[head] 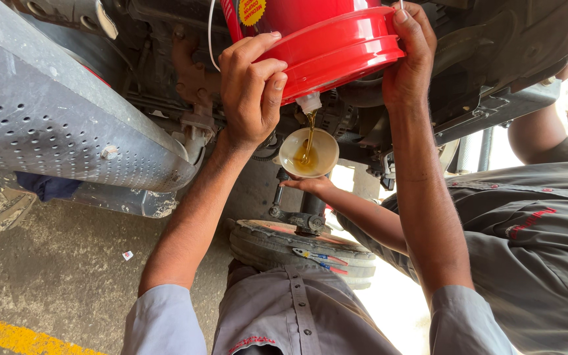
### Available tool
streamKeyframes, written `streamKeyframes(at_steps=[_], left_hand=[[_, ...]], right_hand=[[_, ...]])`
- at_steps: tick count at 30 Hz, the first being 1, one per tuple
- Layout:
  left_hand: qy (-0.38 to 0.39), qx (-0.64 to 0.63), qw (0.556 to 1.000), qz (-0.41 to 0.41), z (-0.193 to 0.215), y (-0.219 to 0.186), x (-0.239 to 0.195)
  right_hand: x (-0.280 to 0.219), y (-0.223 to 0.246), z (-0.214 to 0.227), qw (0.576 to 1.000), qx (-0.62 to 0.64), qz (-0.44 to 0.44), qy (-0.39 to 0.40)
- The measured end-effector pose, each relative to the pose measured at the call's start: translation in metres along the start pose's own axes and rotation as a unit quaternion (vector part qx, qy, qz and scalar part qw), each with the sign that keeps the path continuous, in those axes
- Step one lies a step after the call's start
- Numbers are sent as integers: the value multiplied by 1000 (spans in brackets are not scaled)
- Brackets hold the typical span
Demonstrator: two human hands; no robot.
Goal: The person pours oil from a red bucket into a funnel, places the bucket on a tractor, and uses a cloth and pliers to work on components of the tractor engine.
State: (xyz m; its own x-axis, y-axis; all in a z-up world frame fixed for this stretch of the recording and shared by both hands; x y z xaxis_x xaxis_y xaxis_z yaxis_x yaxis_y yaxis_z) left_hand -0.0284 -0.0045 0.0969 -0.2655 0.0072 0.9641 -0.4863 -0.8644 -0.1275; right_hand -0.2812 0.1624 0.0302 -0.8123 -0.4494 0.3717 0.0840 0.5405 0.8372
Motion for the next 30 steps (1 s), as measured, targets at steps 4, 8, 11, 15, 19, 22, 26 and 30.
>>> streamKeyframes(at_steps=[4, 8, 11, 15, 19, 22, 26, 30], left_hand=[[5, 4, 1000, 3, -1, 1, -1], [5, 4, 1000, 8, -2, 0, -3], [6, 4, 1000, 10, -2, -2, -6], [7, 5, 1000, 4, -4, -3, -9], [12, 10, 1000, 3, -4, -2, -9], [12, 10, 1000, 3, -4, -3, -8], [12, 9, 1000, 0, -4, -4, -7], [15, 12, 1000, -2, -4, -4, -6]], right_hand=[[0, -1, 0, 1000, -8, -2, -3], [-2, -3, 2, 999, -29, -9, -12], [-4, -6, 5, 999, -28, -15, -21], [-6, -8, 8, 999, -21, -18, -28], [-6, -8, 8, 999, -16, -15, -27], [-7, -7, 8, 999, -16, -13, -26], [-7, -5, 8, 1000, -9, -11, -28], [-6, -3, 8, 1000, -6, -5, -22]])
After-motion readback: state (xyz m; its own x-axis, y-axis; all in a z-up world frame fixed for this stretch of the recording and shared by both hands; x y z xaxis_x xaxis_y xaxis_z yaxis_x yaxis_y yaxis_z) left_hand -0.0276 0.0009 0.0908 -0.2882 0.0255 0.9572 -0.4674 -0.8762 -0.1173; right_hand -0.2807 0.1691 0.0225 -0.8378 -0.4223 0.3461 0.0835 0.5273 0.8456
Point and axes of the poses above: each hand's wrist, its own x-axis towards the middle knuckle, its own z-axis out of the back of the hand, y = z × x, the point moved 10 cm from there along x, towards the middle knuckle, and after that the axes turned 4 degrees about -z, right-handed, at the moved point
